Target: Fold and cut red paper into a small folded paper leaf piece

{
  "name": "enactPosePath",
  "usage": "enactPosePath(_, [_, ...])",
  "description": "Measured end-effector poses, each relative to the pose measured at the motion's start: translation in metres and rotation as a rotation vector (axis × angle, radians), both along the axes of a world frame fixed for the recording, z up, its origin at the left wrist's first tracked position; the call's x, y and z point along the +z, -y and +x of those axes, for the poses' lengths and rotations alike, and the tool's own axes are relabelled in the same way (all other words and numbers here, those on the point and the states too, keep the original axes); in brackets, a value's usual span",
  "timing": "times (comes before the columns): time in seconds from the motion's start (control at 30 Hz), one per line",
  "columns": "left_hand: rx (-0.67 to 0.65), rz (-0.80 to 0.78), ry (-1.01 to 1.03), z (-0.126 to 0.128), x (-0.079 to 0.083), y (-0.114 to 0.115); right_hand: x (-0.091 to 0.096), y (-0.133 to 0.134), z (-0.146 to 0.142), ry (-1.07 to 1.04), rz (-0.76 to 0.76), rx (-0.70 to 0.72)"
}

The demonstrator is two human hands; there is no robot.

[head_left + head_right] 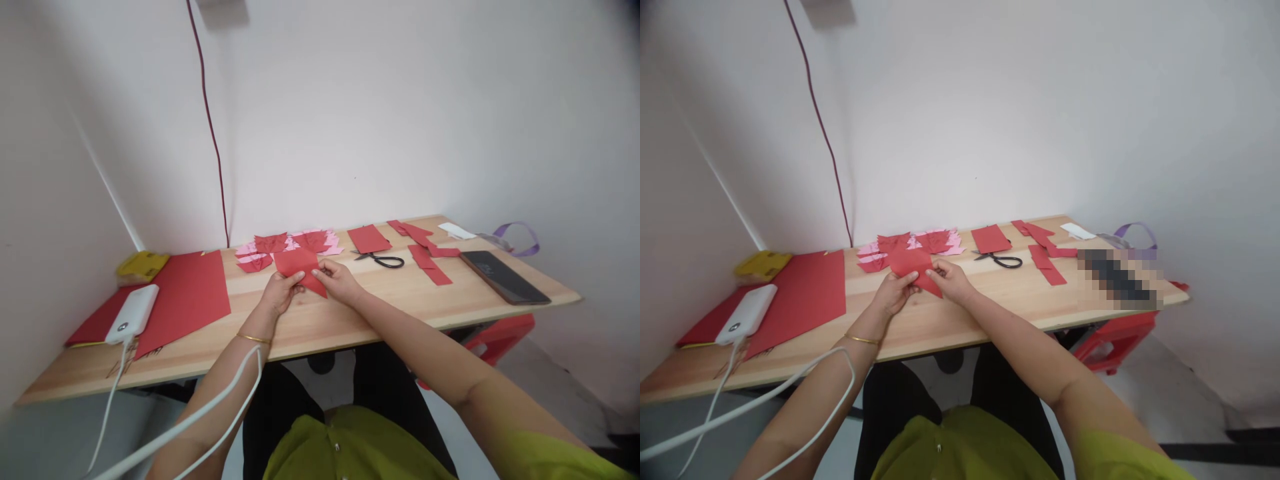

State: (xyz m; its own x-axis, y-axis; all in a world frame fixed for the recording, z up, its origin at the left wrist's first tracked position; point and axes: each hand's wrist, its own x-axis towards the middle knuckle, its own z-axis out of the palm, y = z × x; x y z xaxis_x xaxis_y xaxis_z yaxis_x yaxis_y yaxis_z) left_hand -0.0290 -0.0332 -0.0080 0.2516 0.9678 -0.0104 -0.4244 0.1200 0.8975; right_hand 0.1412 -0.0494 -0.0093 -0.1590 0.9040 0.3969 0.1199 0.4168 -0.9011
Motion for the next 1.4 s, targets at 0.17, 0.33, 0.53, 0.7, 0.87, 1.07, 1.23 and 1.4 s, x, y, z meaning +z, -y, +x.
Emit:
enactPosePath(0.17, [0.063, 0.013, 0.028, -0.001, 0.004, -0.002, 0.0, 0.0, 0.001, -0.015, -0.044, -0.002])
enactPosePath(0.33, [0.152, 0.022, 0.021, -0.002, 0.008, -0.002, -0.001, -0.002, 0.003, -0.024, -0.052, -0.002])
enactPosePath(0.53, [0.152, 0.023, 0.032, -0.005, 0.007, -0.006, 0.0, -0.003, 0.003, -0.029, -0.052, -0.001])
enactPosePath(0.7, [0.029, -0.041, 0.065, -0.009, 0.007, -0.006, -0.002, -0.007, 0.005, -0.037, -0.024, -0.031])
enactPosePath(0.87, [-0.169, -0.028, -0.028, -0.003, 0.002, 0.0, -0.004, -0.008, 0.003, -0.085, -0.005, -0.037])
enactPosePath(1.07, [-0.156, 0.035, -0.15, 0.002, -0.003, 0.002, 0.001, -0.001, -0.002, -0.103, -0.002, 0.005])
enactPosePath(1.23, [-0.2, 0.066, -0.205, 0.001, -0.003, 0.002, 0.003, 0.002, -0.003, -0.102, -0.047, 0.014])
enactPosePath(1.4, [-0.183, 0.111, -0.204, 0.003, -0.004, 0.003, 0.005, 0.005, -0.004, -0.018, 0.07, -0.062])
